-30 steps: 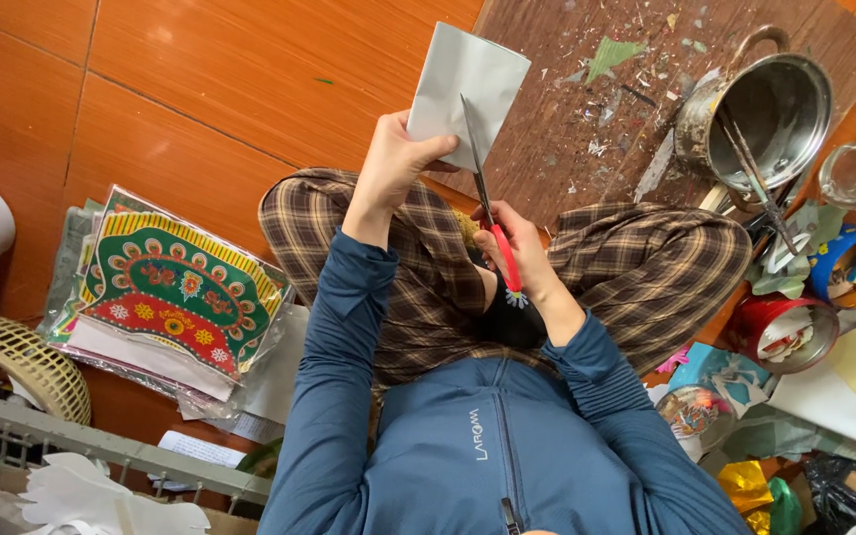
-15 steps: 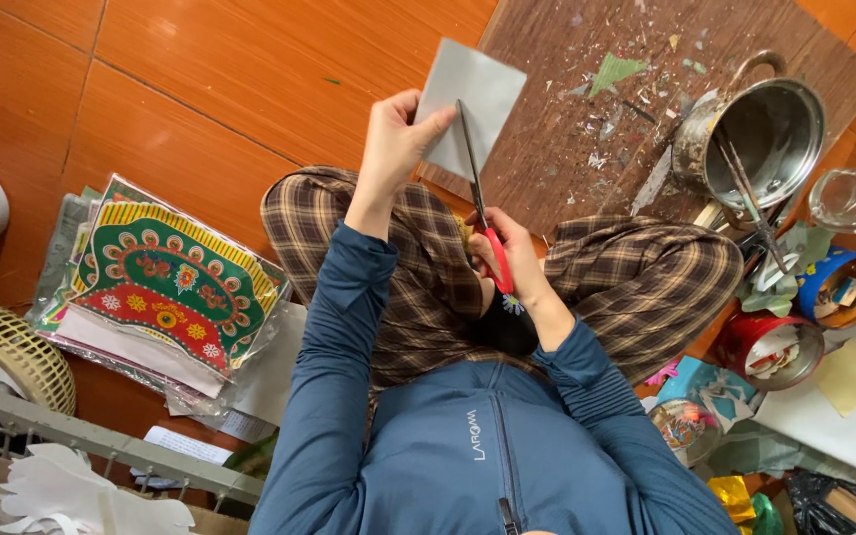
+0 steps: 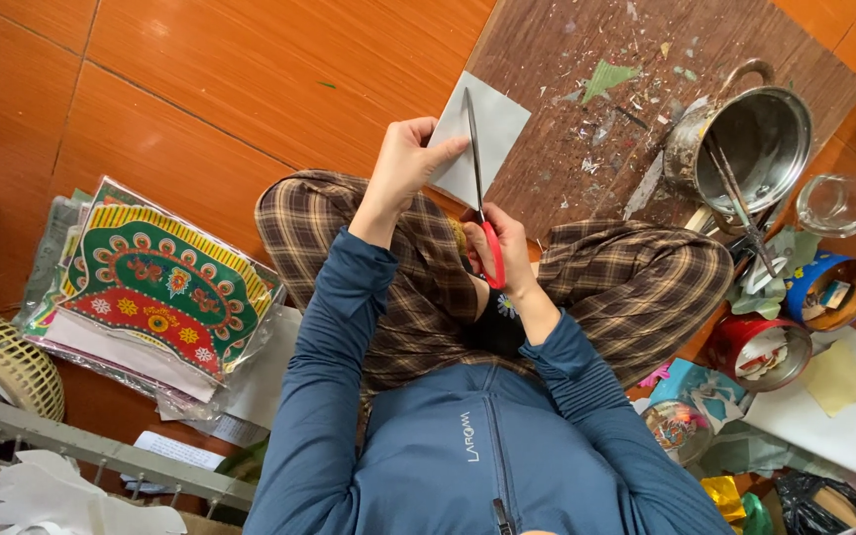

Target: Folding and cutting paper to create decorative items

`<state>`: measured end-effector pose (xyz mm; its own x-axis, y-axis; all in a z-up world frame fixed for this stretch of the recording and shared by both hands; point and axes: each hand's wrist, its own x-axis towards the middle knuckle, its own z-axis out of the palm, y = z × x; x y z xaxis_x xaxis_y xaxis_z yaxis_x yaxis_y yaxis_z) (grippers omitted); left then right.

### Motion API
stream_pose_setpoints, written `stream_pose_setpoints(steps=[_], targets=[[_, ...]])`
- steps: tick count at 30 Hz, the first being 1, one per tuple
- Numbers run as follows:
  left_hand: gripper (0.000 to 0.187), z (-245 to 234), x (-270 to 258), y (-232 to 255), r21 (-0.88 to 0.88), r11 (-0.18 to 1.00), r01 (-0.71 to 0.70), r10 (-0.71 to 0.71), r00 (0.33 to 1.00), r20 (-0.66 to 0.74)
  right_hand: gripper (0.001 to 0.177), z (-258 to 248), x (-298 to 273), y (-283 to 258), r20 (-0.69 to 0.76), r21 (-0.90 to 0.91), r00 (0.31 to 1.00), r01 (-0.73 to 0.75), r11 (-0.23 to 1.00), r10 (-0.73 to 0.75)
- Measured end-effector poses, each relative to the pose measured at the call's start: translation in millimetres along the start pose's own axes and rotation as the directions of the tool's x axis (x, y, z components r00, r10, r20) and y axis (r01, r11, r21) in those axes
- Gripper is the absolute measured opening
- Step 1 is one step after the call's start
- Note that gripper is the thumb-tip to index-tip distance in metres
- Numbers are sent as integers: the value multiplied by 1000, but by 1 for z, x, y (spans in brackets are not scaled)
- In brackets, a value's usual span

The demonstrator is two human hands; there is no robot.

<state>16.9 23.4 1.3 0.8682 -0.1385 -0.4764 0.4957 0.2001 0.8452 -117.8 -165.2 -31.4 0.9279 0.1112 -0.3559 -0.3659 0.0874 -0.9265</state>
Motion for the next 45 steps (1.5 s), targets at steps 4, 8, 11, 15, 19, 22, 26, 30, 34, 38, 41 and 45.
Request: stream_pose_setpoints(steps=[4,8,11,15,19,22,26,30,34,38,41,45], targets=[[28,-6,21,-21,3,999,-48,48,998,-50,21,6,-1,-2,-26,33,1000,-10,999,11],[18,3,23,-29,31,999,-33,37,991,-126,26,4,7,4,-13,32,999,-50,998,50],[17,13,18,-34,22,1000,5,-3,994,-106,29,0,11,1,-20,22,998,-51,998,51],[20,17,26,-51,-3,998,56,-56,995,-82,21,-4,11,-2,-66,23,996,-56,998,57],[22,11,42,-80,-7,992,128,-129,988,-81,20,-2,13,7,-89,28,995,-39,999,41],[23,10,46,-84,-18,987,158,-159,983,-89,20,-1,16,13,-103,54,993,-48,997,53],[23,5,54,-95,-18,983,182,-183,977,-106,18,-3,20,21,-117,19,992,-44,999,46],[17,5,47,-85,-32,983,181,-183,974,-134,16,-7,22,27,-120,-9,991,-60,998,59],[18,-15,40,-52,-23,1000,13,-19,971,-239,24,-23,22,-10,-291,-149,957,-41,988,-4],[32,-17,34,-43,-128,992,-5,-27,971,-240,31,-80,34,-5,-395,-592,906,-125,796,-151],[29,-11,31,-50,-182,983,5,-24,994,-103,41,-103,35,14,-404,-813,899,-271,515,-165],[14,-4,34,-72,-204,979,31,-36,999,-23,22,-83,26,-3,-244,-844,892,-3,536,-380]])
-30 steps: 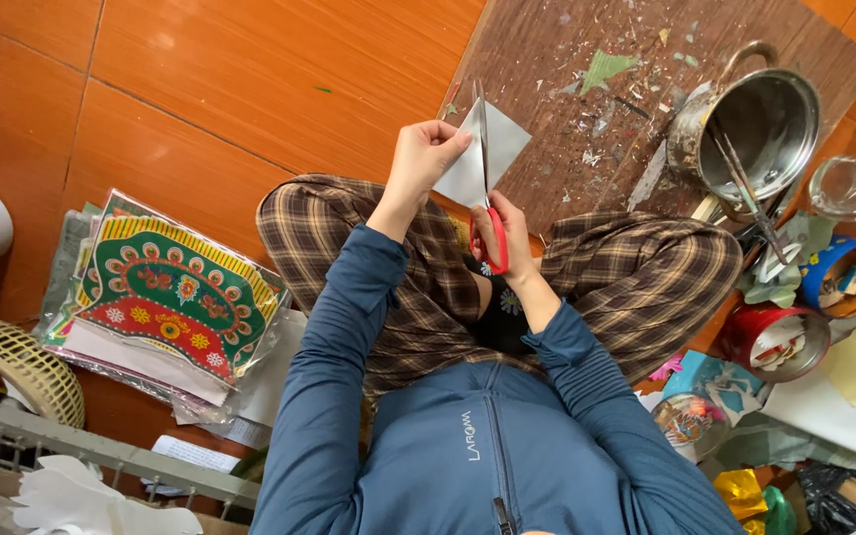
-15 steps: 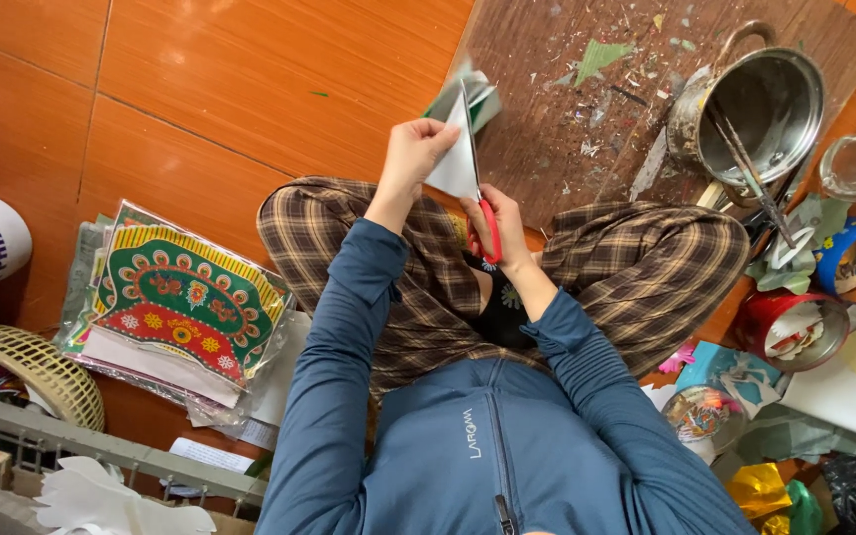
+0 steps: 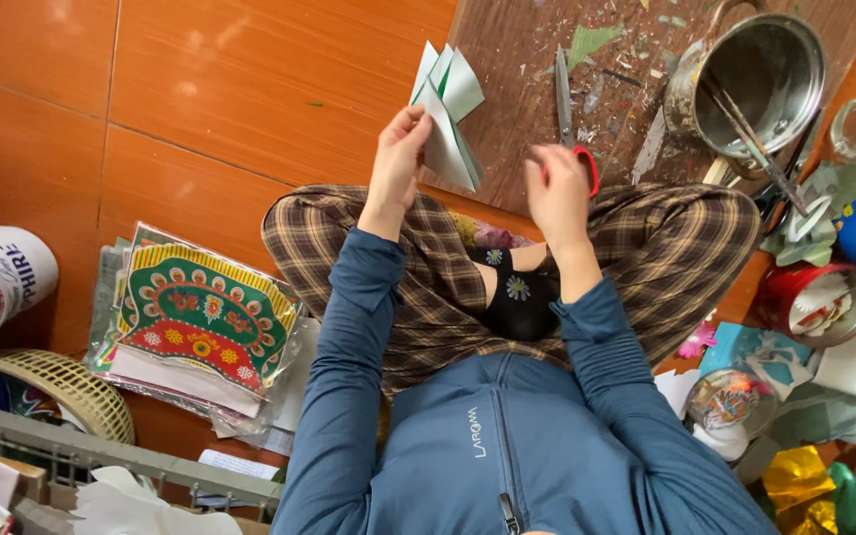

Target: Folding and cutting paper to create decorative items

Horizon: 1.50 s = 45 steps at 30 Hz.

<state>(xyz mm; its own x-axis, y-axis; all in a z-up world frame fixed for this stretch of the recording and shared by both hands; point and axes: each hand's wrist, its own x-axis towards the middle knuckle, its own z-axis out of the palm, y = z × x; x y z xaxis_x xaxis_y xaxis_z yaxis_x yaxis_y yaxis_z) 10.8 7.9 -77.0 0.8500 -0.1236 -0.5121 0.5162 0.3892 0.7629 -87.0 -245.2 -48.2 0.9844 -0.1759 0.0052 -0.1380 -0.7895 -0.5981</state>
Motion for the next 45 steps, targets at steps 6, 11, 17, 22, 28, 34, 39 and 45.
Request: stream_pose_setpoints(steps=[6,11,17,22,28,34,39,45], targets=[[15,15,-11,-7,30,997,65,-69,987,145,43,1,-3,-63,309,447,948,-212,869,71],[22,26,-23,4,176,982,65,-104,970,219,13,1,-8,-74,240,312,950,-272,910,201],[40,32,-26,5,343,939,-7,-100,951,292,18,-5,-10,-85,158,280,981,-153,948,112],[25,30,-21,1,312,946,-87,-10,955,297,6,-12,-9,-94,175,335,981,-143,931,88],[28,31,-20,-3,291,953,-79,-18,949,315,8,-4,-9,-82,133,267,990,-89,960,55],[20,34,-24,3,304,950,-73,-16,959,283,16,-1,-6,-77,239,356,953,-264,896,186],[62,49,-45,38,471,881,40,-97,990,99,7,11,10,-65,367,402,918,-301,865,149],[47,-16,-24,93,347,923,-166,285,901,-326,19,8,51,-64,403,192,915,-76,978,-8]])
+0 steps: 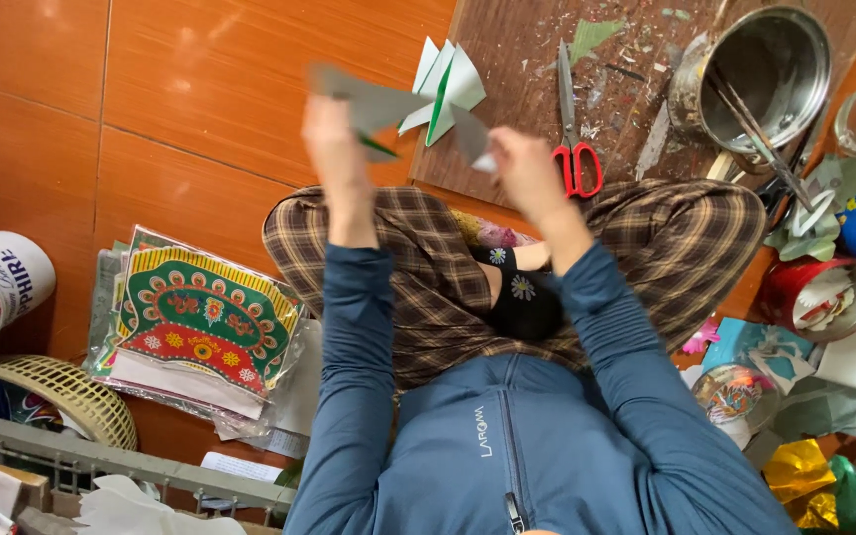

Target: Folding and cutting paper to create decorative items

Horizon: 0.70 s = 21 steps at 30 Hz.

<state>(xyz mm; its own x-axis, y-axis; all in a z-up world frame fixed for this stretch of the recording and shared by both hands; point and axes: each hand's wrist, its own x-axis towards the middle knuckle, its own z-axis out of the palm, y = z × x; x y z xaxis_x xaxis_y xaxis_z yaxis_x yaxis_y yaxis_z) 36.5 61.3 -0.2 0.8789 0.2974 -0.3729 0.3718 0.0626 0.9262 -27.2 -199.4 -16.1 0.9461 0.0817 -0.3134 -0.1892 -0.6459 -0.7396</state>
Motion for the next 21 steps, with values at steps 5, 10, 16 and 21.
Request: stream_pose_setpoints(steps=[5,10,16,21], targets=[[37,-35,5,22,-267,958,-109,66,984,-168,14,-26,57,-1,130,-740,929,323,590,-345],[36,-29,9,25,-448,894,4,-38,997,-67,15,15,138,-2,509,-766,844,534,358,-169],[36,-32,14,27,-461,884,73,-112,992,-59,67,64,176,38,493,-663,744,657,359,-452],[35,-28,18,28,-490,870,57,-86,996,-37,75,67,171,39,566,-673,711,691,265,-417]])
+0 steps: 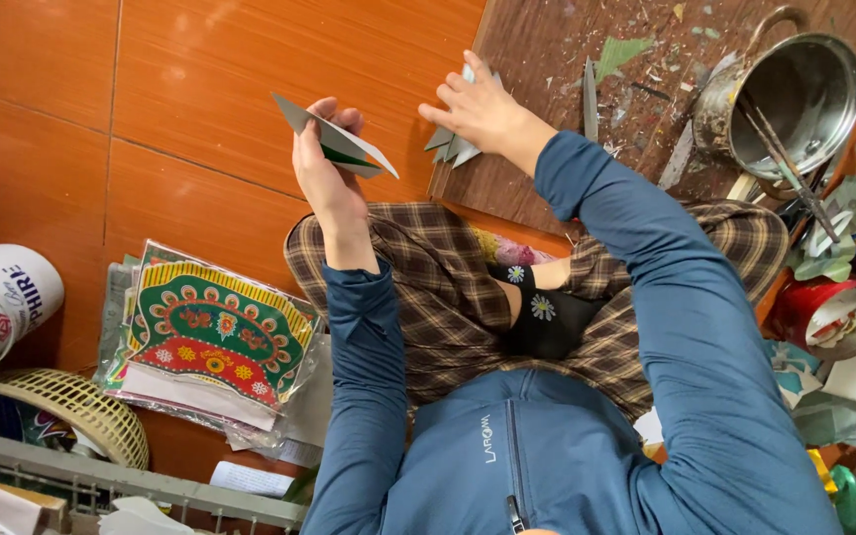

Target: Folding and cutting paper to create decorative items

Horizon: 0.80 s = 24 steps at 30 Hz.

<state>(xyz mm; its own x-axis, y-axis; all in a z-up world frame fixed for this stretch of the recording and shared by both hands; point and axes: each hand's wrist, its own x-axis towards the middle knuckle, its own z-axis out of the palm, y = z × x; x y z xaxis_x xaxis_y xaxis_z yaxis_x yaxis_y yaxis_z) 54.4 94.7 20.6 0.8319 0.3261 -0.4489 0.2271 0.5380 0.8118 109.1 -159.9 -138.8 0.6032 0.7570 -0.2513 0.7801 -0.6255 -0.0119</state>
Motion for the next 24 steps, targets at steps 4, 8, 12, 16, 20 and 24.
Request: stream_pose_setpoints(steps=[4,8,12,16,20,24], targets=[[35,-2,1,-1,-8,1000,2,-2,1000,25,52,-23,-32,-3,-24,-26,999,23,999,-24],[35,1,-1,0,80,996,30,-27,999,-32,3,-48,-81,-30,-278,-70,956,-120,990,97],[29,-7,16,-25,-49,994,102,-104,993,-55,17,-17,-111,-68,-523,112,769,-366,924,368],[32,-11,24,-29,153,962,226,-223,974,-40,9,17,-137,-89,-530,140,659,-553,822,534],[28,24,-27,-8,192,971,139,-129,990,-61,28,-52,-212,-101,-366,737,377,-440,512,851],[33,31,-50,-10,194,975,109,-101,994,-50,17,-96,-312,-90,-307,880,248,-294,373,919]])
